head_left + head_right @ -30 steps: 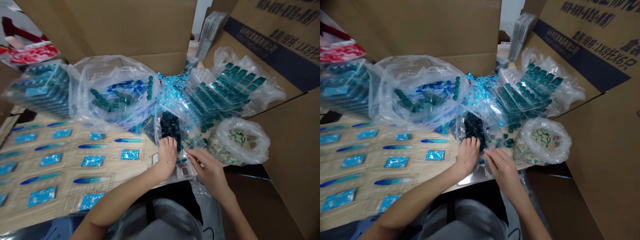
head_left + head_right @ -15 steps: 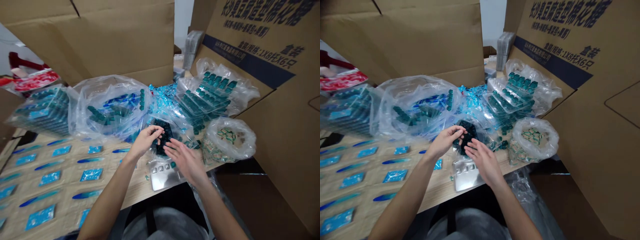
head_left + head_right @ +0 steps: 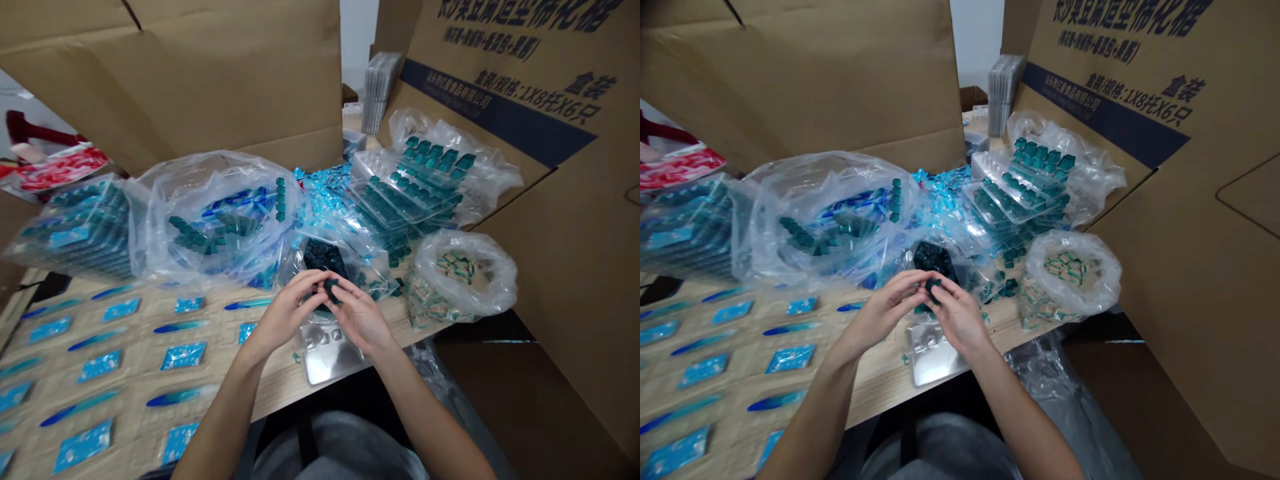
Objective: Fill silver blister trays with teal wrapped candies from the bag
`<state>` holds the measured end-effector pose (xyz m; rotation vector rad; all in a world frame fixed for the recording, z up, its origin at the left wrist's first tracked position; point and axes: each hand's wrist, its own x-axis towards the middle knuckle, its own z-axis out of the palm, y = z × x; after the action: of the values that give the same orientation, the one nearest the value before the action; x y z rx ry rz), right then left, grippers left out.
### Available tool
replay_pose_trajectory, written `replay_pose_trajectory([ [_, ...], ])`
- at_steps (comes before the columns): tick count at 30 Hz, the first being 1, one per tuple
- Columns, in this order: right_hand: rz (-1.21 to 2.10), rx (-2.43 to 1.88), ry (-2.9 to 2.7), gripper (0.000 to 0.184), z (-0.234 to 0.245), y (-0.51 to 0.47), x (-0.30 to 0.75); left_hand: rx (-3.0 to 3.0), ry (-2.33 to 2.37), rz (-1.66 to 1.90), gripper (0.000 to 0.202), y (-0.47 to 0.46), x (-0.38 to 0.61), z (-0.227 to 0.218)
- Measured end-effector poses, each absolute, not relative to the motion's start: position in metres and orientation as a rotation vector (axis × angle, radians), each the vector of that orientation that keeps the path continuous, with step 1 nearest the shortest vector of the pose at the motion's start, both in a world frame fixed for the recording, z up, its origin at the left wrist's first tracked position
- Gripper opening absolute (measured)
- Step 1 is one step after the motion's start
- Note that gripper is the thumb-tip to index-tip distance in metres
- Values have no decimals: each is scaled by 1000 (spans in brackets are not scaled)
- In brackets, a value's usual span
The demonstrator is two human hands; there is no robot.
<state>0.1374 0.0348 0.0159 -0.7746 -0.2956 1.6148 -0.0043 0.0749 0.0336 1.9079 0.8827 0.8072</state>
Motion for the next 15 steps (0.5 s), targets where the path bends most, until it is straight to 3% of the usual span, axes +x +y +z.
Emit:
replay_pose_trajectory([
  [5,1508,-831,-389,25,16,38,136,1886,944,910,26,70,-3,28],
  [9,1277,-1043,-750,23,22,28,143,1956,923,994,22,60,-2,34],
  [15,1194,-1095,-1101,27,48,2,150,1885,849,1136,19,34,-5,44],
])
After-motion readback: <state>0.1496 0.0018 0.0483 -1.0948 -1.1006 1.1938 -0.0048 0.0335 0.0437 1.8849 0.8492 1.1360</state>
